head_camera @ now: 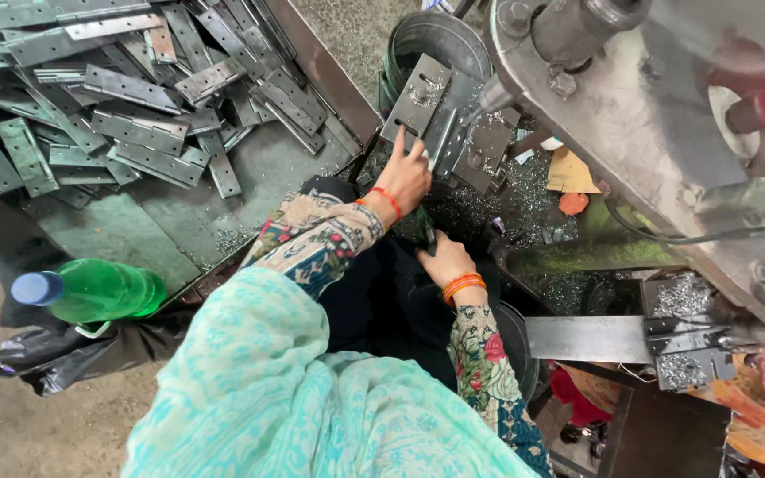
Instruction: The person repeatedly picks up metal brackets from a pile, places them into a press machine, and activates the press with a lever. The processed brackets are then removed and returned to the pile. The task is performed continuously throughout the clip.
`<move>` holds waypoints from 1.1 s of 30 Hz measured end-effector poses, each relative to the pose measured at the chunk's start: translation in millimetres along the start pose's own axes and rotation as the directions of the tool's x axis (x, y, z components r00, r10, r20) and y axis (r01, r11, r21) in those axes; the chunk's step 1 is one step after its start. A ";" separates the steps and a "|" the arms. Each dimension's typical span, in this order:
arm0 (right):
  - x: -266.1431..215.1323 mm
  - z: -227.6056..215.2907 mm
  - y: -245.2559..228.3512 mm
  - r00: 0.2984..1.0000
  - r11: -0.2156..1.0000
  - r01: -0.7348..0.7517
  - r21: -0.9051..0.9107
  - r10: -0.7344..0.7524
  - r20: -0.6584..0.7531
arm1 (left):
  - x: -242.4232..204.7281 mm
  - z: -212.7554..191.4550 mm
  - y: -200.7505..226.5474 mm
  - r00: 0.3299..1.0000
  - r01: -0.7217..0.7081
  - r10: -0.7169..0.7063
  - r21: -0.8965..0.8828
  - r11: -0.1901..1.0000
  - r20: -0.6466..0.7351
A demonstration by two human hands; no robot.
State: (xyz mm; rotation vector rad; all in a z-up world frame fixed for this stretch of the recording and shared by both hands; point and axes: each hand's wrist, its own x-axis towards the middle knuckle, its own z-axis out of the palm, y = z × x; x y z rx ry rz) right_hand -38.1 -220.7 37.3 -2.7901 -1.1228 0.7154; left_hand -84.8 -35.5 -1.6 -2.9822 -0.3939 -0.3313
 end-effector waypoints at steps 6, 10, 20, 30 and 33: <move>-7.1 0.0 0.9 1.000 1.000 0.005 0.010 -0.005 -0.017 | -0.9 6.6 -4.5 0.938 0.063 0.017 0.220 0.973 -0.346; -6.4 1.5 2.1 1.000 1.000 -0.014 0.013 0.015 -0.026 | 8.5 3.5 -4.1 0.976 0.002 0.033 0.157 0.988 -0.214; 16.4 -21.9 36.8 0.961 0.962 0.170 0.215 -0.113 -0.253 | -19.2 -44.5 -27.2 0.795 -0.169 -0.229 -0.568 0.805 -0.562; 67.9 -30.7 51.2 0.750 0.555 0.510 0.657 0.087 -0.656 | 40.7 -2.1 -19.3 0.861 -0.142 -0.508 -0.972 -0.188 -0.027; 71.4 -27.8 42.3 0.660 0.863 0.442 0.246 -0.127 -0.741 | 40.0 6.4 -23.1 0.657 0.375 -0.715 -0.718 0.586 -0.241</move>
